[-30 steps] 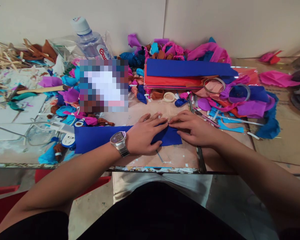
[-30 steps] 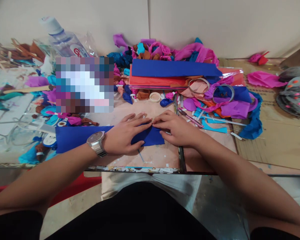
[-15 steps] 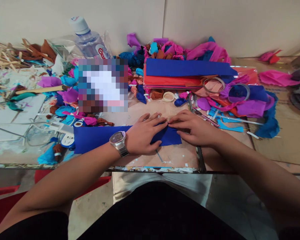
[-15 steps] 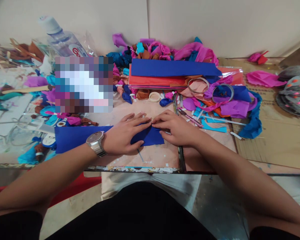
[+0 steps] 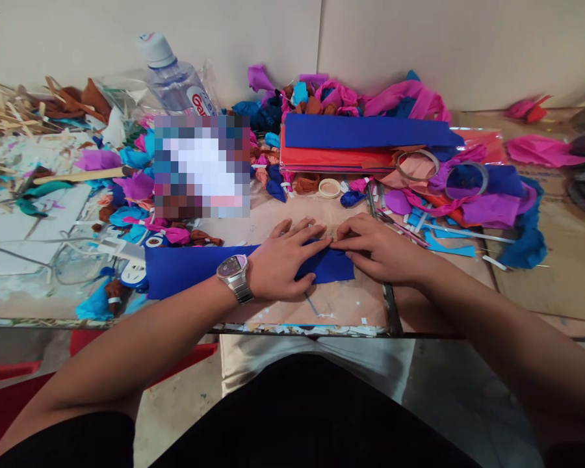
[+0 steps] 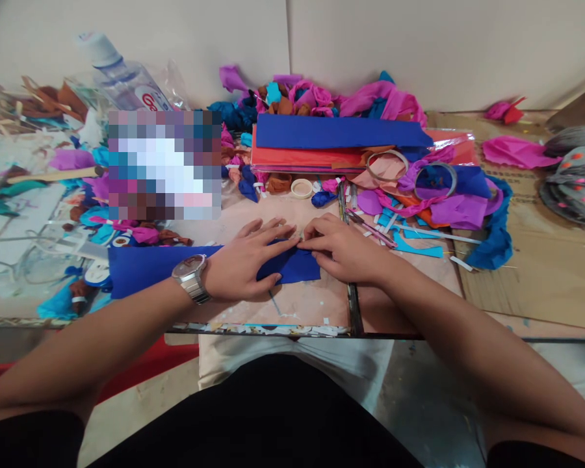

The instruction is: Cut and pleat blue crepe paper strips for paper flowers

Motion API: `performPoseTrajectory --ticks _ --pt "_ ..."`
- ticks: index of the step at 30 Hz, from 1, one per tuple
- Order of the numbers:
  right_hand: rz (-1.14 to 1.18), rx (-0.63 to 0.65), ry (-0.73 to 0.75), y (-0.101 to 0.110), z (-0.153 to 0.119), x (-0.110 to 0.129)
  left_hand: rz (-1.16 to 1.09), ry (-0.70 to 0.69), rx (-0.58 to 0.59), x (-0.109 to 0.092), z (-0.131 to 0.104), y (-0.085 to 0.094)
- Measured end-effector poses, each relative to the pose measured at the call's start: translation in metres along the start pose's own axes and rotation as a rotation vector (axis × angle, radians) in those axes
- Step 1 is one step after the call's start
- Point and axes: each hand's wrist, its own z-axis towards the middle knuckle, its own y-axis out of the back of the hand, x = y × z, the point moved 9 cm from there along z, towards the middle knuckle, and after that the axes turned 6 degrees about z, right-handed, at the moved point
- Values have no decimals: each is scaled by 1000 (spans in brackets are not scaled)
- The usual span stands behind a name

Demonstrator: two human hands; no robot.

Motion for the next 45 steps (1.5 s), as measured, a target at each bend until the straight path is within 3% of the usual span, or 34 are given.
performPoseTrajectory --ticks 45 --pt "-21 9 42 3 0 4 10 44 80 4 -1 -2"
